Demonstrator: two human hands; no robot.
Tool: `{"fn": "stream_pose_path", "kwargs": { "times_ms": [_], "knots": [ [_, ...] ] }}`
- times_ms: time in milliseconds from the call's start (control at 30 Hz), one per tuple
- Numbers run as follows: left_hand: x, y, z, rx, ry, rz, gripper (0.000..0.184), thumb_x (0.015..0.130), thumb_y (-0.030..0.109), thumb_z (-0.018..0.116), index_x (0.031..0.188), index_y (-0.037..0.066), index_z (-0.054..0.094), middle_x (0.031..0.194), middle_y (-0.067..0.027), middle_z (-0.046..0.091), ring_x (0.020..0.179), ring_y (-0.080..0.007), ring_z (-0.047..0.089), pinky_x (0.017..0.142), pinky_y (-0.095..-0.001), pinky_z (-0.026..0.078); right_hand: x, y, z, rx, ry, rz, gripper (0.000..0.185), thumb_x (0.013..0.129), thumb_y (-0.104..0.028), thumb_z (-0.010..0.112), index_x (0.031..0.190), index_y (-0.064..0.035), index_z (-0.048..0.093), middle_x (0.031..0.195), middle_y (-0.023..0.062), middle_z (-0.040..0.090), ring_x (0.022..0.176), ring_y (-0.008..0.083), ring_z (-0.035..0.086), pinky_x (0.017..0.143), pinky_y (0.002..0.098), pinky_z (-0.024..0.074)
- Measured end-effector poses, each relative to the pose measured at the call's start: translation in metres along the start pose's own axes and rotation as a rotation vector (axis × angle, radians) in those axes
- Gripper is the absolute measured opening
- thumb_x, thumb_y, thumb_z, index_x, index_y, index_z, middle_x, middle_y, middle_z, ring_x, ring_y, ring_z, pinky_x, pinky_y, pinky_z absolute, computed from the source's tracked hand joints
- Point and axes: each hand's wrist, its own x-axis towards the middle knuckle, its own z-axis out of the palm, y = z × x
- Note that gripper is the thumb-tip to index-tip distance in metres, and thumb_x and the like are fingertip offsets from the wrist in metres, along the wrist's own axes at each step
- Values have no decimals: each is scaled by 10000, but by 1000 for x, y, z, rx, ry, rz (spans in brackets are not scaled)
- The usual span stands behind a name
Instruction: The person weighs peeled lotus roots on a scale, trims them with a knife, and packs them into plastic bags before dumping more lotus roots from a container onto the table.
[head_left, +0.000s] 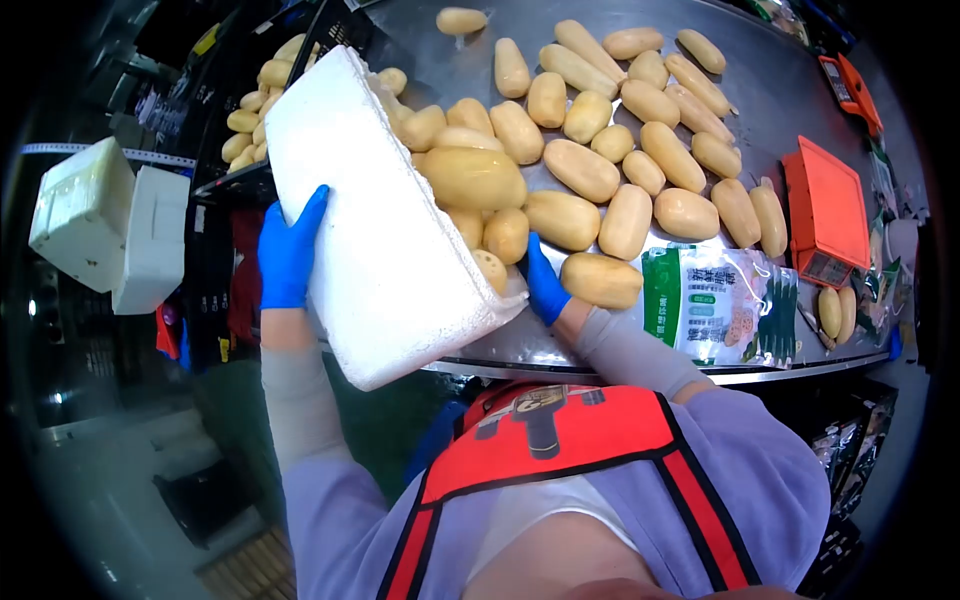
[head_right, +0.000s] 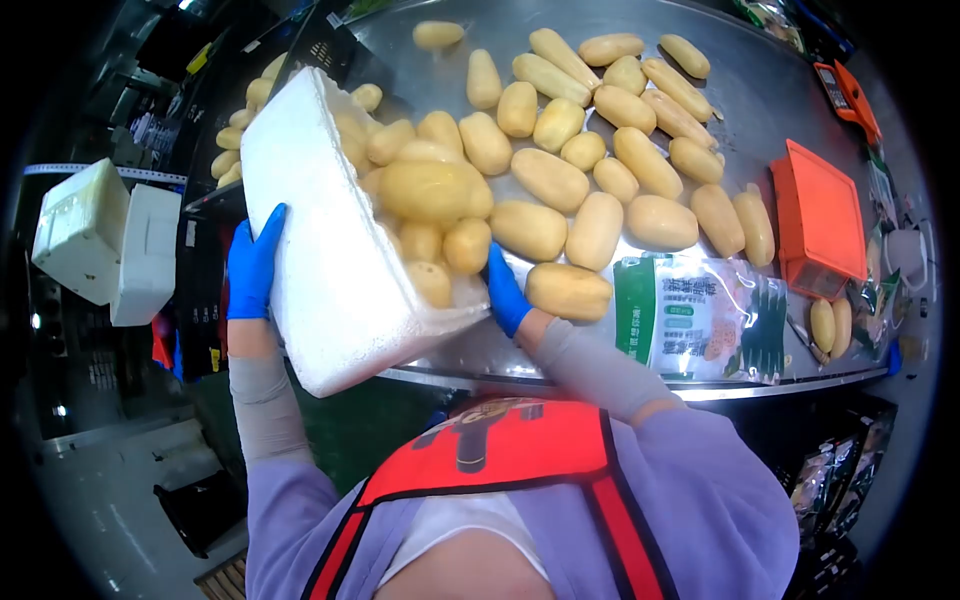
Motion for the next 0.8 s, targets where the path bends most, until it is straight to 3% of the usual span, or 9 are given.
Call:
{"fn": "stream_pose_path", "kwargs": {
  "times_ms": [333,467,533,567,600,667,700,800],
  "knots": [
    [59,36,3,213,-63,35,732,703,473,701,1123,-102,530,963,-199,619,797,-220,613,725,-291,486,35,33,14,241,55,68,626,944,-503,282,1365,-40,311,1363,83,380,1211,199,389,1017,293,299],
    [72,16,-1,165,-105,15,708,706,451,707,1140,-81,535,961,-192,620,774,-210,610,725,-287,486,55,46,14,137,77,-25,580,960,-470,252,1335,-35,335,1296,74,430,1162,188,418,977,291,339],
    [71,-1,-3,78,-61,155,701,708,446,707,1138,-80,535,963,-188,621,779,-208,613,738,-292,484,59,42,9,39,69,-49,540,967,-429,272,1327,-33,342,1272,78,444,1148,184,423,971,295,340],
    [66,6,-2,91,-48,109,700,706,450,708,1134,-77,537,980,-187,619,815,-210,610,760,-291,476,61,36,7,-54,48,-111,490,970,-378,299,1313,-34,357,1263,86,447,1155,180,416,970,300,338],
    [61,12,-1,86,-48,109,700,706,450,708,1134,-77,537,980,-187,619,815,-210,610,760,-291,476,49,27,-4,-373,147,-151,418,960,-306,369,1274,-34,414,1230,86,485,1126,170,444,946,300,362],
    [59,23,0,147,-54,51,706,701,453,712,1134,-76,536,1006,-191,615,862,-216,602,782,-292,468,32,1,-5,-553,63,-209,373,943,-262,424,1235,-33,467,1183,86,535,1065,169,493,914,299,394],
    [68,12,2,162,-34,76,688,713,448,704,1128,-77,541,1008,-192,615,870,-213,597,786,-298,462,36,10,-22,-483,94,-243,347,923,-227,473,1211,-36,496,1146,79,570,1008,157,532,868,282,425],
    [89,-17,5,-22,-66,171,653,740,432,685,1120,-80,546,1011,-189,615,878,-208,591,795,-300,452,-3,-9,-15,-400,139,-155,339,926,-200,468,1220,-33,482,1180,94,543,1052,163,525,907,296,428]
  ]
}}
